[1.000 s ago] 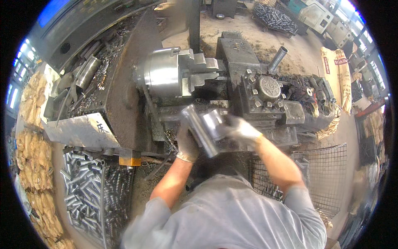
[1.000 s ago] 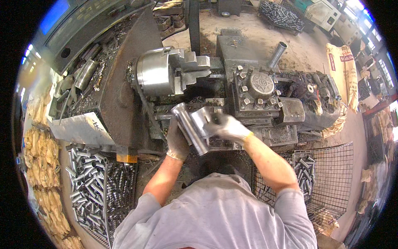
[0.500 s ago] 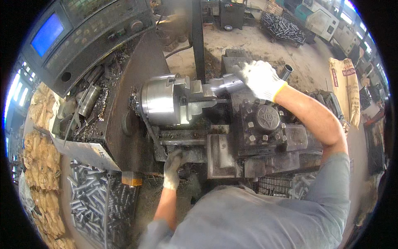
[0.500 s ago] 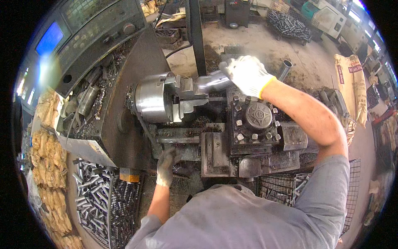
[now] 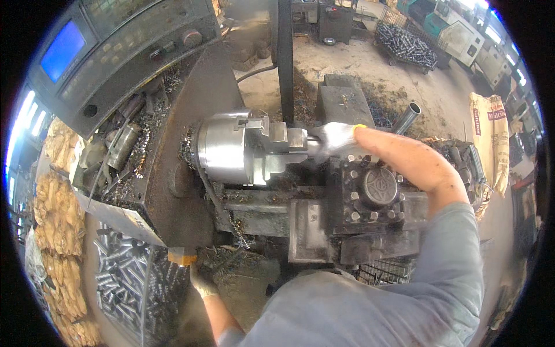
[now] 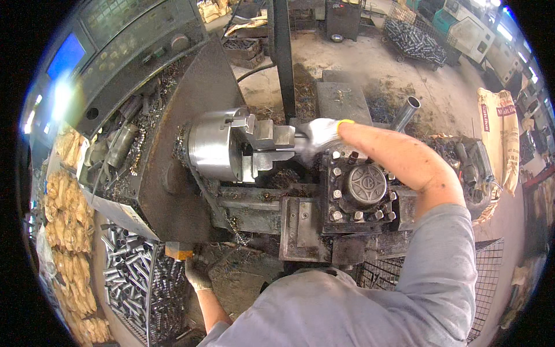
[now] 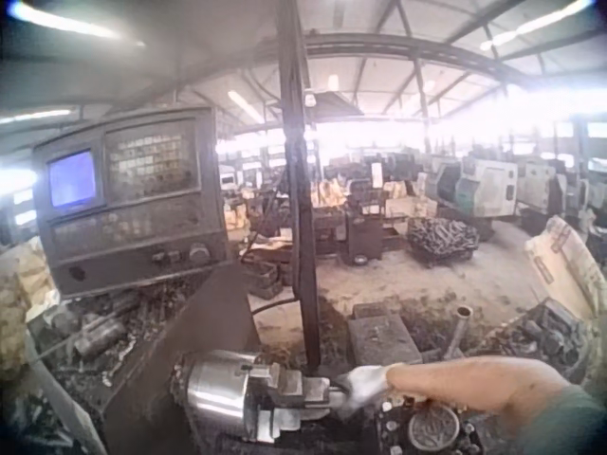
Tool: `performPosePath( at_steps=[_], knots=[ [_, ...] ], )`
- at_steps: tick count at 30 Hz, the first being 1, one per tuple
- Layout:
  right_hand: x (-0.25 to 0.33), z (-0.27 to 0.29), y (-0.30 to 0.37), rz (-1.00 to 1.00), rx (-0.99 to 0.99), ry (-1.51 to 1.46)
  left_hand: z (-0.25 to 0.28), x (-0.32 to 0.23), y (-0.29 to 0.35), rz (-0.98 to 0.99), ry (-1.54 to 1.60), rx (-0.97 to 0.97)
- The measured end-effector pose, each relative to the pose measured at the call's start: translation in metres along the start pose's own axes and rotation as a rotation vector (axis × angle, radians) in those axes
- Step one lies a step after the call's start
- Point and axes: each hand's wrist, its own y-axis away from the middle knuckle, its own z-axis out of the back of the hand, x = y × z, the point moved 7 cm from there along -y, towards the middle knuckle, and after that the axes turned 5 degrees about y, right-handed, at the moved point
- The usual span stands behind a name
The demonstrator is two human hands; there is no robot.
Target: The person repeatedly picks up cylindrical metal parts from a wire basket, places them into a lathe chuck, and operates the machine. After processing, the person removes the parts and returns them to the basket, continuing the cycle.
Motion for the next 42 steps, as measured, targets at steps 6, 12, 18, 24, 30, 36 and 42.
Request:
performPosePath(
  at_steps=[6, 12, 18, 24, 30, 36, 42],
  knots=[
    [-0.012, -0.006, -0.007, -0.165, 0.044, 0.084, 0.006, -0.025, 0.005, 0.121, 0.234, -0.071],
    [-0.007, -0.007, -0.025, -0.131, -0.042, -0.035, -0.007, -0.054, 0.006, 0.374, 0.308, 0.067],
    [0.034, 0.054, 0.049, -0.192, -0.421, 0.131, 0.016, -0.052, -0.016, 0.126, 0.065, 0.088],
    [0.160, 0.024, 0.222, -0.070, -0.817, -0.296, -0.034, -0.140, 0.057, -0.809, -1.104, -0.436],
    [0.191, -0.104, 0.243, 0.046, -0.530, -0.650, -0.304, -0.223, 0.131, -1.503, -0.951, 0.375],
    [0.168, -0.167, 0.244, -0.008, -0.399, -0.536, -0.546, -0.278, 0.045, -1.287, -1.502, 0.269],
    [0.141, -0.207, 0.244, -0.022, -0.295, -0.553, -0.555, -0.253, 0.046, -1.299, -1.247, 0.300]
  ],
)
